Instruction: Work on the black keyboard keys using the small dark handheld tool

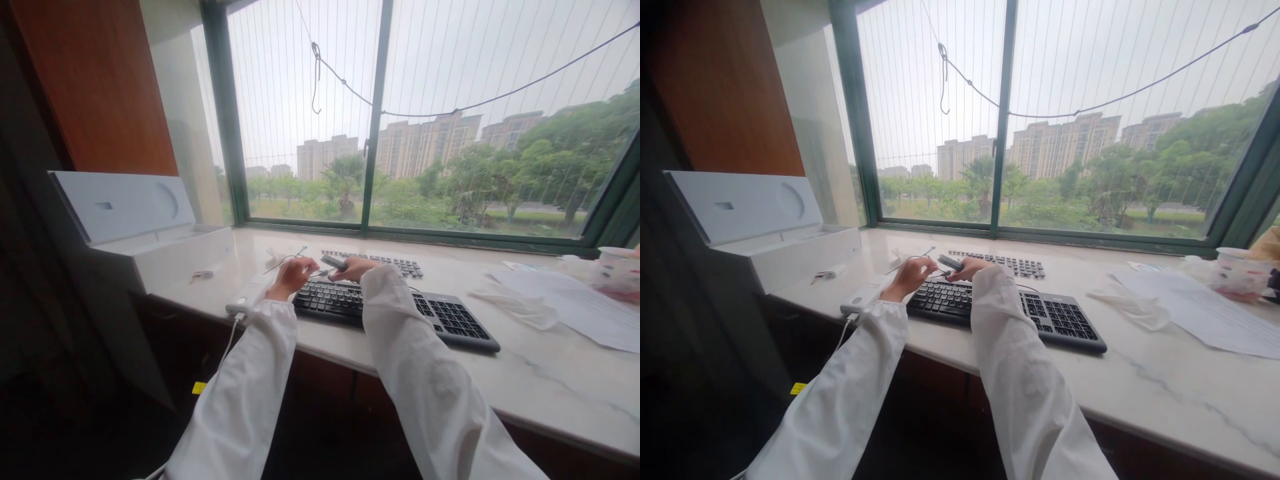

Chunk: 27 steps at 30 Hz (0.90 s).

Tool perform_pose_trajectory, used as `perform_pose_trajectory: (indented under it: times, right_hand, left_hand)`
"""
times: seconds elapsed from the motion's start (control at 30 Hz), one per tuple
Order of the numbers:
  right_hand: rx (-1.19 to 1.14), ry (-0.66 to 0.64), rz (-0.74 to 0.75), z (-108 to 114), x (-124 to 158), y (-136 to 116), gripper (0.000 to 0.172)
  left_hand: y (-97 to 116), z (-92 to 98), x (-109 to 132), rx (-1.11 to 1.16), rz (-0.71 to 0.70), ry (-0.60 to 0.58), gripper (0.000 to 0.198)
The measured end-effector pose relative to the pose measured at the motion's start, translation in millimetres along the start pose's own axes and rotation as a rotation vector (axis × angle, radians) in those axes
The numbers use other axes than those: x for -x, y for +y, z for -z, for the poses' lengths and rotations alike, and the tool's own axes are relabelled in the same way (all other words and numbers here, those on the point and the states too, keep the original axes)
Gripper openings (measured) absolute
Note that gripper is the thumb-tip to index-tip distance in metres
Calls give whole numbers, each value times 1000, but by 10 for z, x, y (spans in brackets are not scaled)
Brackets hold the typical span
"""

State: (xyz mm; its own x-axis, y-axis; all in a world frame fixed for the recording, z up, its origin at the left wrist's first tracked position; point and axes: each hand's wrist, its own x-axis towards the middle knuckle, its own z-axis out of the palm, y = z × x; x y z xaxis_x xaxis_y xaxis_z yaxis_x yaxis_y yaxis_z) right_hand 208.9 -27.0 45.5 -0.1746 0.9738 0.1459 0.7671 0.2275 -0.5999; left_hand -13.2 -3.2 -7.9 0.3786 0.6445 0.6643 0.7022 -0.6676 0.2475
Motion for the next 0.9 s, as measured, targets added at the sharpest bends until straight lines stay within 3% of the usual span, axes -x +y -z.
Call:
perform_pose_trajectory:
  times: [0.07,0.1,0.27,0.47,0.9]
  right_hand:
    - [-30,-186,-25,8,-20,-16,31]
    - [-56,-213,-41,6,-33,-18,30]
    - [-135,-69,-131,-70,-113,20,26]
    - [-179,-154,-101,-106,-111,9,24]
    - [-257,-77,-55,-146,-161,94,27]
  left_hand:
    - [23,14,-1,22,-14,8,19]
    - [36,20,-1,31,-22,2,19]
    - [97,24,-8,47,-64,-30,29]
    - [113,-17,-6,61,-147,-71,15]
    - [114,-28,-7,57,-111,-48,16]
